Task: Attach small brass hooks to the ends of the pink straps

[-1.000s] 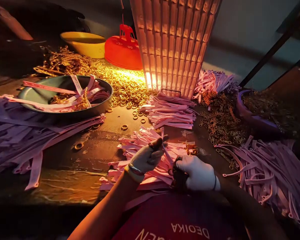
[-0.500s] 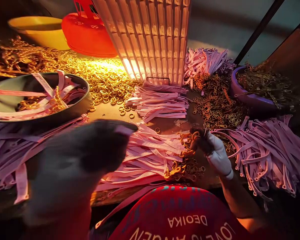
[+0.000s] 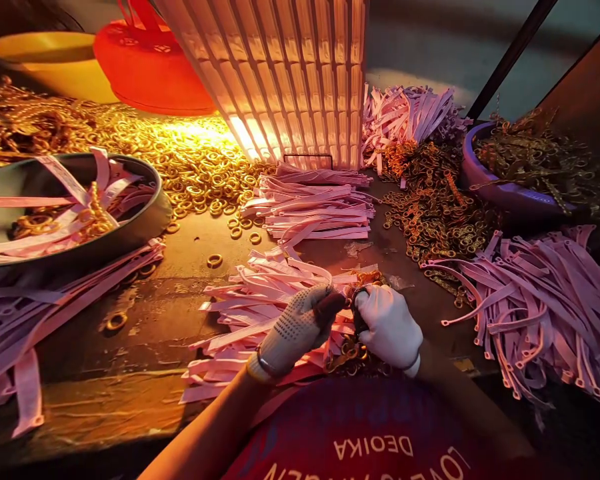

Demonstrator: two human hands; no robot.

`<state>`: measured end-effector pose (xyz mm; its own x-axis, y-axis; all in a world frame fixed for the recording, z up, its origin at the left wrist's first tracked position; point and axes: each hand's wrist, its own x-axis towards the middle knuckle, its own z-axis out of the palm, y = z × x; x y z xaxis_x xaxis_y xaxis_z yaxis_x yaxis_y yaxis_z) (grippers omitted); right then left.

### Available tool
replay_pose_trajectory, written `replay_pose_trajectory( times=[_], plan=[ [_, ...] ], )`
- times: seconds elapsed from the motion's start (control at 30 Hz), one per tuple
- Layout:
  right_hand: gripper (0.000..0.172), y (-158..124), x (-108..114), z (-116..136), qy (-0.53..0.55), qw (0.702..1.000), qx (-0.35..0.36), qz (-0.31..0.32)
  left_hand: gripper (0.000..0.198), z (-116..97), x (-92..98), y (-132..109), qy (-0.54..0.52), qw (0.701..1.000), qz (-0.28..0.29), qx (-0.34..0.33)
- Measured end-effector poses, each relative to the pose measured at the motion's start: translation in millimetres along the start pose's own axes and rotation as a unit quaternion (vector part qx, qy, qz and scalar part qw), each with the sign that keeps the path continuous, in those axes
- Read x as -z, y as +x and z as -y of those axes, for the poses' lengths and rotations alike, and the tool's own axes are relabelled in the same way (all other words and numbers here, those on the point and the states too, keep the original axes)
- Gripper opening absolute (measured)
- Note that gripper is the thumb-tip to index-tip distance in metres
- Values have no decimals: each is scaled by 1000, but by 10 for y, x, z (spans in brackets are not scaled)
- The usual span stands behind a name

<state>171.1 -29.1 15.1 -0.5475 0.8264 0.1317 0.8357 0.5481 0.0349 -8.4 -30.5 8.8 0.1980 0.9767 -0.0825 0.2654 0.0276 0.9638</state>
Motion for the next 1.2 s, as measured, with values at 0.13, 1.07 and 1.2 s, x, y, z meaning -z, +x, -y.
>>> replay_pose_trajectory(
  times=[0.13,1.07,1.2],
  plan=[
    [8,38,-111,56,-58,993,30,-102,31,16,122,17,115,991,16,-67],
    [19,134,3,11,44,978,108,173,19,211,-61,-243,186,981,16,-48],
    [20,119,-40,-5,42,978,116,168,19,207,-47,-177,202,977,17,-68]
  ],
)
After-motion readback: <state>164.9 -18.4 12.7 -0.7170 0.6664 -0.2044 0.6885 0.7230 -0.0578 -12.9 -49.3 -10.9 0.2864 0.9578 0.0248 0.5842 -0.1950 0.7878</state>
